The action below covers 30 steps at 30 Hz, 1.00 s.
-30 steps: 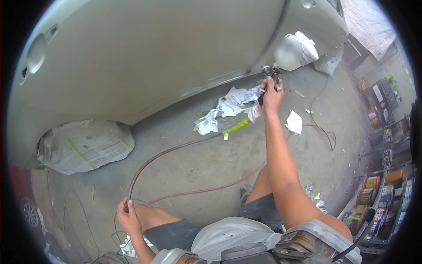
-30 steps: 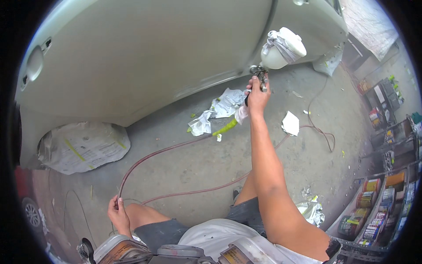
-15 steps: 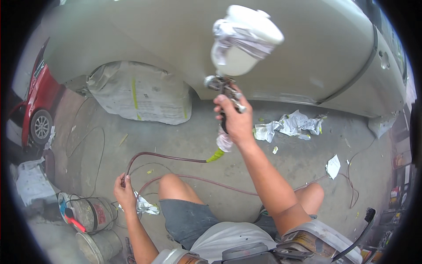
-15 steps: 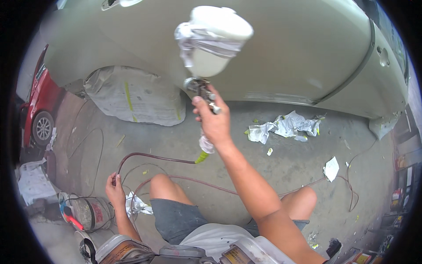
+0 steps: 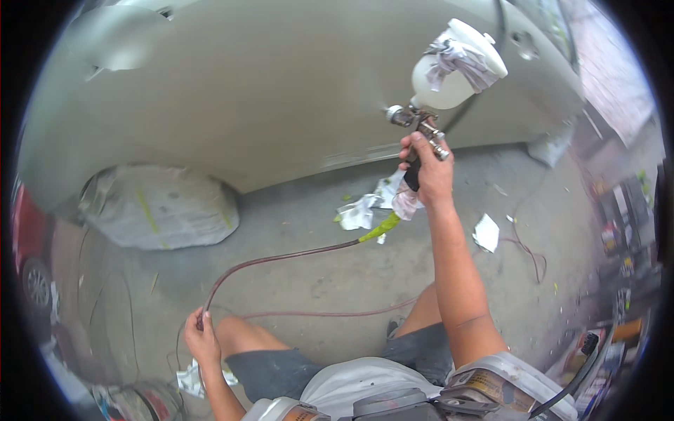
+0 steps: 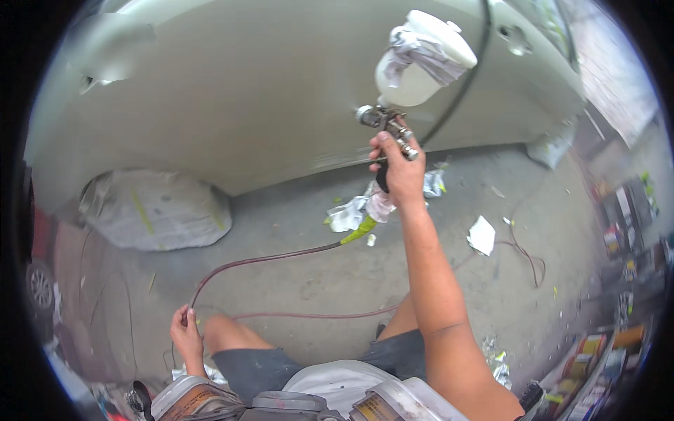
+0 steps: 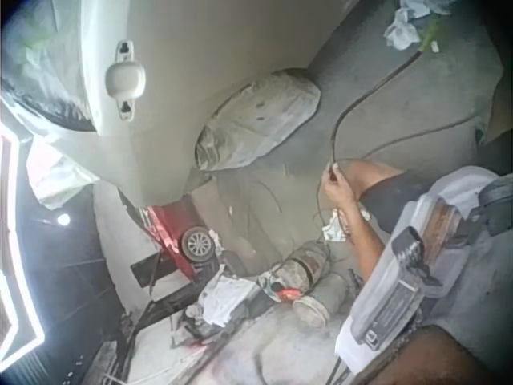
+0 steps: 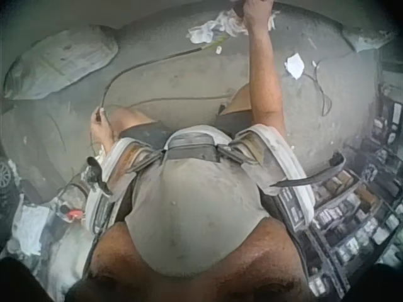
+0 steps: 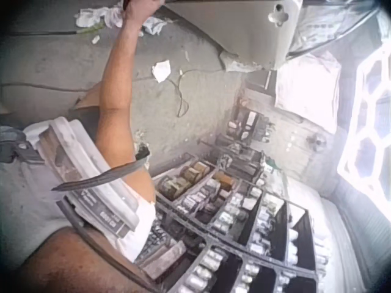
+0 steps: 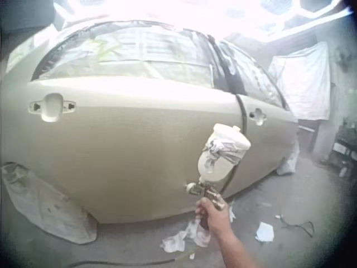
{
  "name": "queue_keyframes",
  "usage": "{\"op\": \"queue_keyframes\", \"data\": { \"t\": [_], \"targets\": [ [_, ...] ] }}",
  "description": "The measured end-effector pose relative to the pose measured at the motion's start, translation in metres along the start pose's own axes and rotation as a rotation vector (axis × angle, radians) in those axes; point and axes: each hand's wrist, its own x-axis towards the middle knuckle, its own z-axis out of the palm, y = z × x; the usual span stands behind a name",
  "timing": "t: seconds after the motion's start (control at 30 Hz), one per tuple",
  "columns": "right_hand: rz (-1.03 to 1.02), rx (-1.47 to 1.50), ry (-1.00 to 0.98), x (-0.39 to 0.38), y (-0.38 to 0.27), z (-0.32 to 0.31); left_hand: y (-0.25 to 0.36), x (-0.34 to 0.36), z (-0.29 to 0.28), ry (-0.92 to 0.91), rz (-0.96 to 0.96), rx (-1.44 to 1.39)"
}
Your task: The person spray paints the panels and doors of a car using a spray gun and adjusts the spray gun with their hands.
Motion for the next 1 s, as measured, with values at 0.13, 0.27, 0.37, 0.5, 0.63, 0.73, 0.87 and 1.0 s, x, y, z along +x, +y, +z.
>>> {"op": "queue_keyframes", "data": {
  "t": [0.13, 0.27, 0.37, 0.5, 0.63, 0.73, 0.87, 1.0],
  "targets": [
    [-0.156, -0.145, 0.250, 0.027, -0.036, -0.088, 0.036, -0.004, 0.035, -0.110, 0.085, -0.023],
    [-0.233, -0.224, 0.425, 0.055, -0.065, -0.150, 0.064, -0.006, 0.053, -0.197, 0.146, -0.063],
    [-0.356, -0.312, 0.587, 0.061, -0.070, -0.148, 0.067, -0.006, 0.056, -0.223, 0.153, -0.114],
    [-0.171, -0.165, 0.343, 0.033, -0.075, -0.083, 0.045, 0.006, 0.028, -0.124, 0.092, -0.065],
    [-0.059, -0.068, 0.110, -0.009, -0.068, 0.013, -0.002, 0.021, -0.026, 0.052, -0.001, 0.088],
    [0.015, -0.009, -0.069, -0.031, -0.065, 0.082, -0.033, 0.019, -0.061, 0.190, 0.000, 0.080],
    [0.047, 0.022, -0.313, -0.054, -0.048, 0.175, -0.050, 0.003, -0.100, 0.308, -0.091, 0.111],
    [0.040, 0.019, -0.491, -0.066, -0.030, 0.261, -0.062, -0.013, -0.114, 0.364, -0.119, 0.110]
  ]
}}
